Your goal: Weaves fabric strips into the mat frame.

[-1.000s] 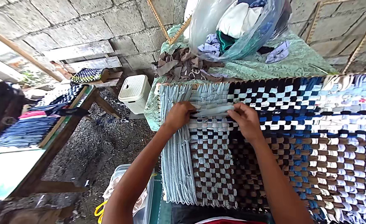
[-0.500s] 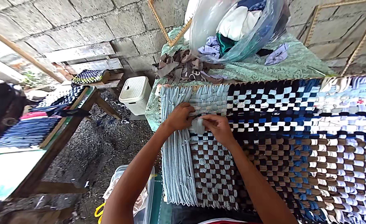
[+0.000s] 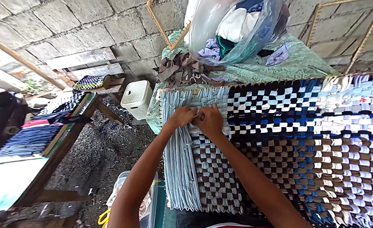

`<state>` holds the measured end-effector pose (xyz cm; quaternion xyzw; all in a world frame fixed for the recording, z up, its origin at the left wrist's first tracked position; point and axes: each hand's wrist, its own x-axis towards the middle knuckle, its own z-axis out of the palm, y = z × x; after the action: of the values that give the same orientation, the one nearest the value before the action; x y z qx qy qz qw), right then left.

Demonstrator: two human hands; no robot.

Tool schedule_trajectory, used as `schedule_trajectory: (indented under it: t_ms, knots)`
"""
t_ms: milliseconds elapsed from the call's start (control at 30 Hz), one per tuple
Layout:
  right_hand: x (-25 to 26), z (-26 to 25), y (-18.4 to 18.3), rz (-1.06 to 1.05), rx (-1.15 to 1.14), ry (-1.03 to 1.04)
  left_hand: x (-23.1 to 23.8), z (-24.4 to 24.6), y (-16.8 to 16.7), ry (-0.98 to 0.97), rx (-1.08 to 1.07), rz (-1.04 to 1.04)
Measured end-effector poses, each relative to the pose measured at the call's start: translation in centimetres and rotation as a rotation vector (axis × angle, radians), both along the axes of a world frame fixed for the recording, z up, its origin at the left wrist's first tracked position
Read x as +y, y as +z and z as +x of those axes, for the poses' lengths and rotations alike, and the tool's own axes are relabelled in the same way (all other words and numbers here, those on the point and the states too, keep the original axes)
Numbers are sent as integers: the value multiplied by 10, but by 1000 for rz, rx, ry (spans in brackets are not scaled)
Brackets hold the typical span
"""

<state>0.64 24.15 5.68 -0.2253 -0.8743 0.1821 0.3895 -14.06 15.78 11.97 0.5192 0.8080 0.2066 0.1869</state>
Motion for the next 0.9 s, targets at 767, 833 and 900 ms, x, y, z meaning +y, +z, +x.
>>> schedule_trajectory:
  t_ms: [767, 833, 900]
  knots:
    - [58, 45, 52, -627, 298, 542, 1, 11, 22, -241, -53, 554]
    - [50, 60, 49, -605, 320, 485, -3, -2, 8, -255, 46, 496]
    - [44, 67, 38, -560, 364, 422, -8, -11, -3, -257, 203, 484]
